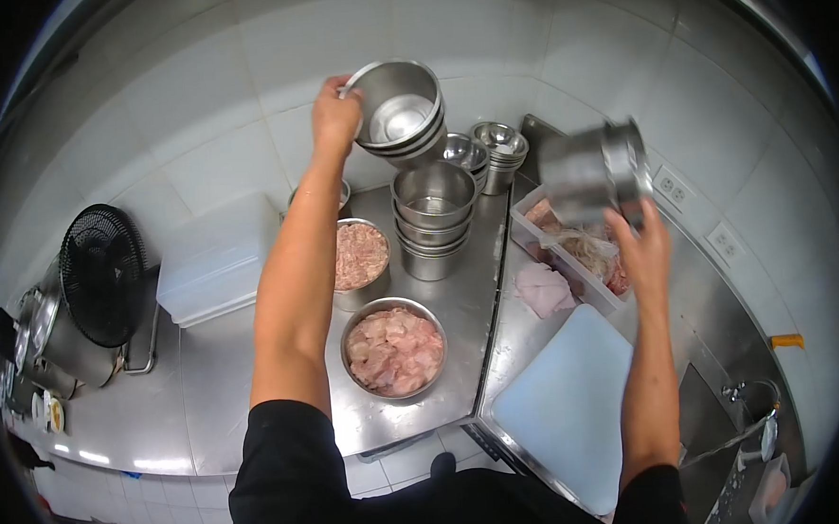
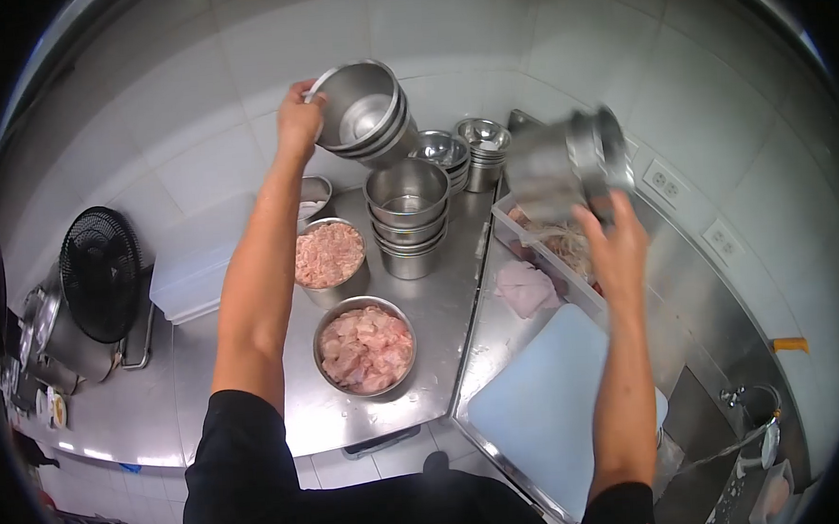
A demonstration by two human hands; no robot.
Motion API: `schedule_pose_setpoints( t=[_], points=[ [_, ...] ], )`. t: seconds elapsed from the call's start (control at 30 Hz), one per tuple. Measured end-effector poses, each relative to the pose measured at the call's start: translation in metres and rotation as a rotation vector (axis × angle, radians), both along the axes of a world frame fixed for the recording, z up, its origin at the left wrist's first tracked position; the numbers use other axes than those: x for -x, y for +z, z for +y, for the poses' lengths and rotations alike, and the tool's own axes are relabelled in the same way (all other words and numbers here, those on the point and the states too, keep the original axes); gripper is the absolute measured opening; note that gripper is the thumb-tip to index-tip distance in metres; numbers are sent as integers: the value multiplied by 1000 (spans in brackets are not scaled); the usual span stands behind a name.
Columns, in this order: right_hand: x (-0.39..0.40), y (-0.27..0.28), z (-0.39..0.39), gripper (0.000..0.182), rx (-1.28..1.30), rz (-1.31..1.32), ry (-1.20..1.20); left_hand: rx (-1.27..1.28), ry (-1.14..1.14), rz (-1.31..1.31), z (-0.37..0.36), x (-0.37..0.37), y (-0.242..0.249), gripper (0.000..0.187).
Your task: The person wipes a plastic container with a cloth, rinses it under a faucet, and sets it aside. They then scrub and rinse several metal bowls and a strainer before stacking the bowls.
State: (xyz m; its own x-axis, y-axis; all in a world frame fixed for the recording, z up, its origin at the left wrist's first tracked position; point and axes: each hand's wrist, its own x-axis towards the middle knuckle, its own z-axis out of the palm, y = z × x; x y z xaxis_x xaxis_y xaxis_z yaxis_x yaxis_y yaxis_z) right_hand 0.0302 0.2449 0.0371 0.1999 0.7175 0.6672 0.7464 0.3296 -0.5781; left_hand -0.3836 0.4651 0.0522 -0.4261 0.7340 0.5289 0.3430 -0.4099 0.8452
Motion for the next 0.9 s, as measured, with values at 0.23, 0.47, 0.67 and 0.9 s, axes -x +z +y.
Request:
schedule_pose_setpoints(
  t=[0.23,0.47,0.67,0.9],
  points=[
    [130,1,116,23,-3,-427,365,-193,133,-117,-75,59,40,29],
    [163,2,134,36,428,-793,542,-228,-33,-173,-72,46,59,30],
    [90,-43,88,55,78,-527,459,133,-124,96,-35,-32,38,32],
    [-65,-110,-79,36,422,-243,150,178,75,858,-23,-72,-27,35]
  ],
)
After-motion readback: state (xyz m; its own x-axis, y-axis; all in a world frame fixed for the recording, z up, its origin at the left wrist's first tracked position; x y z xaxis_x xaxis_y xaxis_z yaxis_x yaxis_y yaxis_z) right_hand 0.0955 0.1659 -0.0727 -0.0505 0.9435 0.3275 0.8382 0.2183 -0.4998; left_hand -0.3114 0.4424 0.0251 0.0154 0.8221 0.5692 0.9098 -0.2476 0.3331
